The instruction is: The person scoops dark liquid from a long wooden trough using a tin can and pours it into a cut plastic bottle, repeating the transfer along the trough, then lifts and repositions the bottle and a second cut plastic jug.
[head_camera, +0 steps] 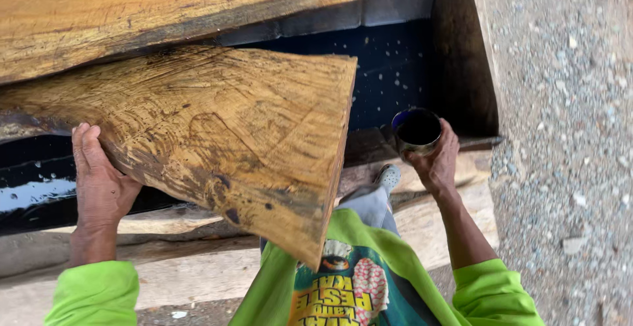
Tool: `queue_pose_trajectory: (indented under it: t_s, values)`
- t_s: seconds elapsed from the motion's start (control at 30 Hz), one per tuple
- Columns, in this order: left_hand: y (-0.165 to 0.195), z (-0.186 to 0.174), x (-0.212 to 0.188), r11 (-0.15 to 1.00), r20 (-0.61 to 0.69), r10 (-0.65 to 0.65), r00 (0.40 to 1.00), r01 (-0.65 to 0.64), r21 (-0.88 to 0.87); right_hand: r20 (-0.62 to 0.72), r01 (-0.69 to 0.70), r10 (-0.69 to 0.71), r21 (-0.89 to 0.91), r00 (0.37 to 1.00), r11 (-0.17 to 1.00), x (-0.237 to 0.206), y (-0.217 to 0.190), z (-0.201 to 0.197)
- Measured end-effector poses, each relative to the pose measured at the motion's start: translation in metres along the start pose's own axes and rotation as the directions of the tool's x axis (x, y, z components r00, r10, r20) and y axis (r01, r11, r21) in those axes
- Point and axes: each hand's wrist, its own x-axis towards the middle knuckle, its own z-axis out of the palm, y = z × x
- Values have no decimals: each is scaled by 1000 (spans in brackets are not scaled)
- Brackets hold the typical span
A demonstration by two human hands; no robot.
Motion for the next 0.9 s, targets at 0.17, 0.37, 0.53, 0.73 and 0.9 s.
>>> queue_pose_trajectory:
  t_s: [0.17, 0.37, 0.53, 0.73, 0.9]
  values:
    - [5, -7, -8, 971, 96, -233, 968, 238, -38, 222, 157, -116, -176, 968, 972, 65, 19, 30]
    - [1, -51, -31, 867, 185, -382, 906, 282, 410, 413, 150, -35, -250, 910, 956, 113, 49, 80]
    - [49, -57, -55, 450, 191, -772, 606, 734, -509, 498, 242, -43, -342, 866, 908, 135, 63, 101]
    - [85, -61, -77, 594, 116, -795, 595, 803, -42, 556, 407, -62, -523, 829, 748, 163, 83, 134]
    - [61, -57, -94, 609, 105, -787, 608, 793, -26, 556, 468, -67, -622, 829, 628, 174, 106, 162]
